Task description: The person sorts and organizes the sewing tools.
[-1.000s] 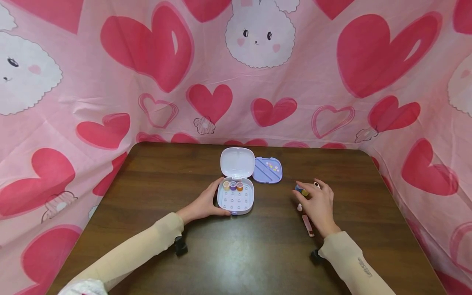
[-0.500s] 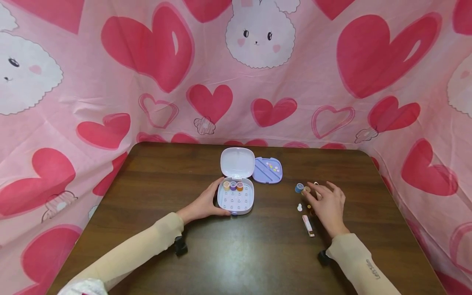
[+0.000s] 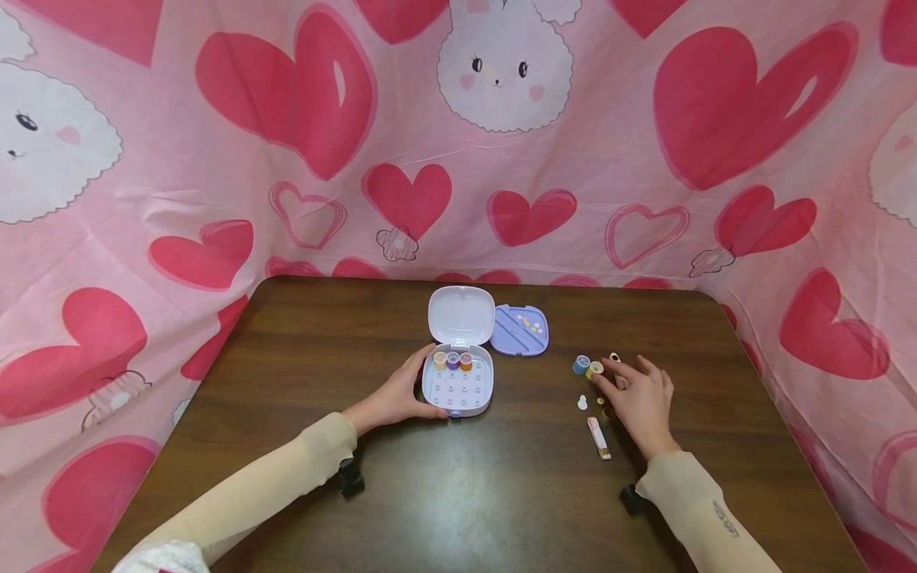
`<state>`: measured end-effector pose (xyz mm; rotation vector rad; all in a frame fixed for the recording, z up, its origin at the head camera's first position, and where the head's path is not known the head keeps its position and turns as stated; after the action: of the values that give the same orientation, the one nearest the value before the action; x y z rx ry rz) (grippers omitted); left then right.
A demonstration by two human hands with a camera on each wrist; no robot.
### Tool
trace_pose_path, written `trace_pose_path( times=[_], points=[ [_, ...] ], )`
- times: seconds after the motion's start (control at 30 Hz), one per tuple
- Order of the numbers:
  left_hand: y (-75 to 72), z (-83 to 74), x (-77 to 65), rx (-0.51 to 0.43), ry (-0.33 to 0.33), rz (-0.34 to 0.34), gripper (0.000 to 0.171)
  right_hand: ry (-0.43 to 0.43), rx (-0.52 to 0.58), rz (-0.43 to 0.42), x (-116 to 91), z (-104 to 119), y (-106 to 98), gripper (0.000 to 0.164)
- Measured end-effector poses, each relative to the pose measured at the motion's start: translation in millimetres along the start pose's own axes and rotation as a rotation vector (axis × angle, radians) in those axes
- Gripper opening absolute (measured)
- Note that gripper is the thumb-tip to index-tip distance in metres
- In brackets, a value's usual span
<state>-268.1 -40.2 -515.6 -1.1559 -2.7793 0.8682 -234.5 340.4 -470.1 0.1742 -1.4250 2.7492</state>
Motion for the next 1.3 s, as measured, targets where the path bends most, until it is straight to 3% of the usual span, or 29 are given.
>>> trace_pose_path(
  times=[0.67,1.3],
  points=[
    [0.2,-1.4,0.3,-0.001,0.007,-0.002,0.124,0.075,0.009,0.05,7,-7,7,0.039],
    [-1.4,-2.5,-0.1,0.002,0.026,-0.026,0.124,0.022,0.023,0.022,3,4,-3,0.034]
  ],
)
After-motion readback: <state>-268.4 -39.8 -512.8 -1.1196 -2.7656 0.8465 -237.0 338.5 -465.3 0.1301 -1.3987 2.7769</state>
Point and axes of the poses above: each hand's wrist, its own x-axis towards the middle knuckle, its own y-axis out of the palm, z = x × y, the point moved 10 cm from there along x, towards the middle knuckle, and after that the axes turned 13 degrees about z, right-handed, at the moved point
